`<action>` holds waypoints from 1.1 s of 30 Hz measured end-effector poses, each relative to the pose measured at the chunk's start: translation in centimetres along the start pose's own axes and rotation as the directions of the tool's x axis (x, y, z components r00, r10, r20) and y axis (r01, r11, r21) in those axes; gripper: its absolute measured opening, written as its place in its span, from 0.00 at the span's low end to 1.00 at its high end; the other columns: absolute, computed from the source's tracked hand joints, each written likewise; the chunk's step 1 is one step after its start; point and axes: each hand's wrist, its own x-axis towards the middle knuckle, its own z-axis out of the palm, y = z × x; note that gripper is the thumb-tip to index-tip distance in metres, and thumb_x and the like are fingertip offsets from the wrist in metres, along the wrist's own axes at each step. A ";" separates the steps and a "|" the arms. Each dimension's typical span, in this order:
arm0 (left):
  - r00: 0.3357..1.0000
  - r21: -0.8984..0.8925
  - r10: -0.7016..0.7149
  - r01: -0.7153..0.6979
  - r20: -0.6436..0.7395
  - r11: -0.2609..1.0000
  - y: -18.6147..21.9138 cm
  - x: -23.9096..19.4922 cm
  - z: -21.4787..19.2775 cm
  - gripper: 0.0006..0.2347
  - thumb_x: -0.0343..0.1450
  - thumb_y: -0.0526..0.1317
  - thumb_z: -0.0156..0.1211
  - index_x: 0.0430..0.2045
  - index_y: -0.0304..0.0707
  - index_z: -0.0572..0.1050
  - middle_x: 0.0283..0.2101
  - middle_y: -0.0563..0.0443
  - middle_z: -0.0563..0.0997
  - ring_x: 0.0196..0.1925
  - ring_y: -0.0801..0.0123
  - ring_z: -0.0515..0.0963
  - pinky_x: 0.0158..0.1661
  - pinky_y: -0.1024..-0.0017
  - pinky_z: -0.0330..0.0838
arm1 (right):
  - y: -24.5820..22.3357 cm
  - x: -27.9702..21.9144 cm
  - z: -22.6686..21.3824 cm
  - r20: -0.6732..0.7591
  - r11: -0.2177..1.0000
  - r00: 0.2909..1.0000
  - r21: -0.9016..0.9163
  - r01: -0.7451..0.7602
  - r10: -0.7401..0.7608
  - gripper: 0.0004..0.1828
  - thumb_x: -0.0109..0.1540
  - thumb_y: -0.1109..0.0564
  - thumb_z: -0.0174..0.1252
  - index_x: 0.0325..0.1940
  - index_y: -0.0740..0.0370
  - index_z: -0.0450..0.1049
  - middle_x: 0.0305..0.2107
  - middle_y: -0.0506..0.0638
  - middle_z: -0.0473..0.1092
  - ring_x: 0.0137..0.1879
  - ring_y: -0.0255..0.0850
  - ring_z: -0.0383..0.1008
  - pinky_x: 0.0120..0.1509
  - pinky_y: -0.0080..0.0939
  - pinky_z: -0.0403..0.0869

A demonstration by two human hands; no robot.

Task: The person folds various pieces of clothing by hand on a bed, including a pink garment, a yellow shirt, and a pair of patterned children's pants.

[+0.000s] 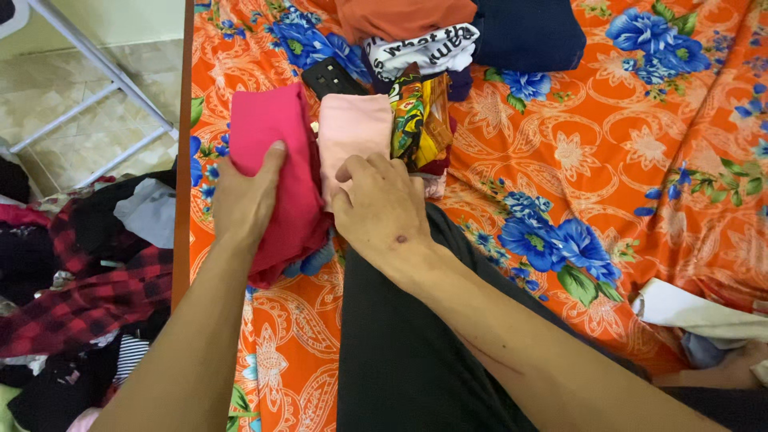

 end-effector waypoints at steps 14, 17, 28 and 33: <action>0.969 0.395 0.101 -0.004 -0.224 0.919 -1.2 1.5 4.9 0.45 0.64 0.66 0.67 0.66 0.36 0.51 0.57 0.37 0.70 0.57 0.40 0.75 0.48 0.38 0.75 | -1.5 1.0 -0.6 0.260 0.987 0.965 -0.162 0.004 0.039 0.28 0.60 0.39 0.51 0.61 0.52 0.72 0.53 0.57 0.70 0.63 0.60 0.68 0.56 0.64 0.72; 0.962 0.404 0.096 0.016 -0.256 0.915 -0.8 1.3 5.4 0.46 0.64 0.67 0.66 0.67 0.35 0.51 0.56 0.38 0.69 0.58 0.42 0.74 0.47 0.38 0.75 | -0.7 2.8 -0.1 0.344 0.993 0.938 -0.119 -0.004 0.045 0.29 0.60 0.40 0.51 0.62 0.52 0.72 0.55 0.58 0.69 0.64 0.62 0.68 0.57 0.65 0.73; 0.992 0.231 0.046 -0.018 -0.116 0.973 1.2 0.7 4.8 0.50 0.62 0.68 0.67 0.68 0.32 0.49 0.64 0.32 0.65 0.67 0.39 0.67 0.58 0.40 0.68 | 1.0 3.9 0.2 0.363 0.998 0.930 -0.053 -0.036 0.053 0.25 0.61 0.45 0.50 0.60 0.53 0.71 0.53 0.60 0.69 0.63 0.64 0.69 0.66 0.57 0.70; 0.992 -0.055 0.125 -0.123 0.031 0.991 0.4 1.4 2.9 0.49 0.62 0.64 0.70 0.67 0.24 0.52 0.66 0.23 0.63 0.71 0.35 0.62 0.66 0.43 0.58 | 0.3 2.6 -0.3 0.153 0.983 0.972 -0.073 -0.167 0.177 0.20 0.59 0.49 0.50 0.51 0.57 0.75 0.48 0.58 0.70 0.58 0.60 0.71 0.58 0.62 0.74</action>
